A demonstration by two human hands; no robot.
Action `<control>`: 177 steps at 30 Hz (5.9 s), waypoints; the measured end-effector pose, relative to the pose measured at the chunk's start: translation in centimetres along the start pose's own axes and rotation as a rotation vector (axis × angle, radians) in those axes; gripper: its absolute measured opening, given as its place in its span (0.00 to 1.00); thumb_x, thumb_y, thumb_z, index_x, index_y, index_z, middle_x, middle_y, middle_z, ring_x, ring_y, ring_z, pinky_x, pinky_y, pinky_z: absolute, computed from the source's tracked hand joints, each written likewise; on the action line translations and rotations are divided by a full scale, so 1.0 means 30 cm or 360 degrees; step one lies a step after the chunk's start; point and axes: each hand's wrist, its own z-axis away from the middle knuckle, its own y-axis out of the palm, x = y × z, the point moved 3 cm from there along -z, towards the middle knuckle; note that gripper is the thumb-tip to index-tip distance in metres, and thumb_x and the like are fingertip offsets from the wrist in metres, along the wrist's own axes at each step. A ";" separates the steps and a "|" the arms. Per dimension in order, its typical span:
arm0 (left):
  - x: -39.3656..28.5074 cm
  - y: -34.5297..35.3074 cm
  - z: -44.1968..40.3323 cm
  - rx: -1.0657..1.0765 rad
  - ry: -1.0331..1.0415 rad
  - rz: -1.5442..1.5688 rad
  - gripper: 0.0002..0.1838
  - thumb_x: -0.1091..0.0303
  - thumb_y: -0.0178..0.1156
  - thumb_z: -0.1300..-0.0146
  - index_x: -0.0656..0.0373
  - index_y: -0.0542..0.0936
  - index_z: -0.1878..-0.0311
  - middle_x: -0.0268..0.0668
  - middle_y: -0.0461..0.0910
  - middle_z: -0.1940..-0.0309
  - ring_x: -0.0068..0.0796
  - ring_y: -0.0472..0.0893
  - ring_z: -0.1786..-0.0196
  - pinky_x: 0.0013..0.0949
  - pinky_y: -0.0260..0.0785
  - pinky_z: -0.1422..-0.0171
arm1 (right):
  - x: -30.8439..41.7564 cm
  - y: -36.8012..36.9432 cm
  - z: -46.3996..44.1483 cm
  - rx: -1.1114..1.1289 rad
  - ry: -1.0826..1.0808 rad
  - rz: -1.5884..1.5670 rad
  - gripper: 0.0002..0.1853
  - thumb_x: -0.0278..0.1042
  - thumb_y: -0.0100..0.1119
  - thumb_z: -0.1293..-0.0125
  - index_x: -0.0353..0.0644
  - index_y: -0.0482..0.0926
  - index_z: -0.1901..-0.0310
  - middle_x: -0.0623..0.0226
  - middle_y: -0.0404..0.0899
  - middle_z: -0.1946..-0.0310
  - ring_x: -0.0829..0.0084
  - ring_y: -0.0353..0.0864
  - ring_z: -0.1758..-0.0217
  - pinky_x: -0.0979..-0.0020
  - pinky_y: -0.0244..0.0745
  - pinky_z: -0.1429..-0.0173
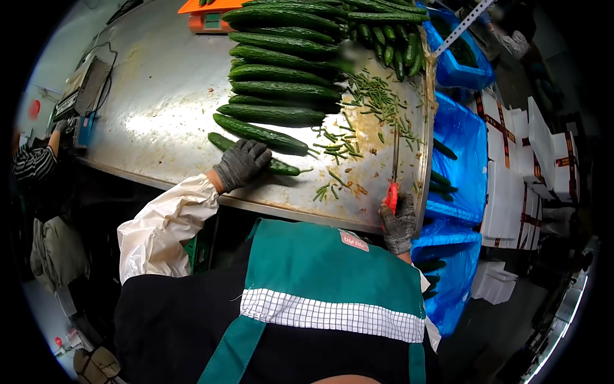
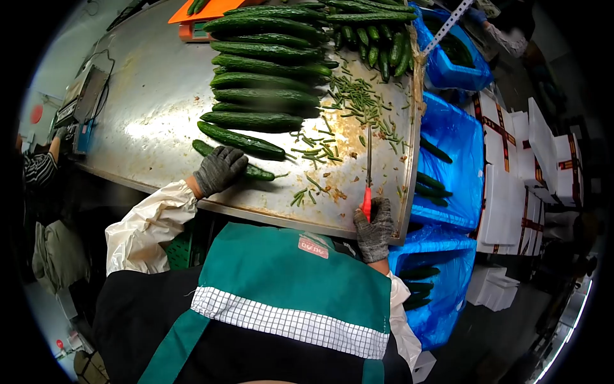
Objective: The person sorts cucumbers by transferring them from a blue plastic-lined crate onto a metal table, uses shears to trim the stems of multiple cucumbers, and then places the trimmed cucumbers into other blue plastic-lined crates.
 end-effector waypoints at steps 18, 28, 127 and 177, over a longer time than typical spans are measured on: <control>0.018 0.028 -0.182 0.0332 -0.0021 0.0298 0.31 0.52 0.65 0.61 0.62 0.72 0.56 0.51 0.61 0.43 0.51 0.62 0.42 0.49 0.51 0.37 | 0.072 0.065 0.004 -0.0046 -0.0154 0.0321 0.13 0.29 0.60 0.49 0.41 0.68 0.62 0.66 0.74 0.71 0.72 0.74 0.67 0.70 0.70 0.61; -0.176 0.071 -0.429 0.0332 -0.0539 0.0562 0.32 0.50 0.64 0.59 0.60 0.71 0.52 0.50 0.64 0.44 0.48 0.62 0.41 0.48 0.52 0.40 | 0.125 0.017 -0.002 -0.0051 0.0034 0.0826 0.19 0.36 0.65 0.57 0.41 0.68 0.65 0.52 0.74 0.72 0.52 0.75 0.67 0.60 0.70 0.63; -0.122 0.019 -0.367 0.0644 -0.0538 0.0638 0.46 0.55 0.66 0.59 0.50 0.55 0.35 0.50 0.63 0.46 0.49 0.64 0.44 0.47 0.58 0.43 | 0.013 -0.047 -0.016 0.0125 0.0584 0.0085 0.08 0.23 0.56 0.47 0.35 0.69 0.65 0.64 0.71 0.80 0.76 0.69 0.87 0.74 0.64 0.82; 0.179 0.084 -0.052 0.0028 -0.0235 0.0080 0.47 0.34 0.58 0.61 0.46 0.60 0.37 0.46 0.50 0.34 0.52 0.44 0.30 0.62 0.26 0.33 | 0.335 0.502 -0.237 0.0483 -0.1202 0.1491 0.50 0.58 0.62 0.57 0.51 0.48 0.33 0.58 0.36 0.31 0.56 0.31 0.28 0.46 0.23 0.32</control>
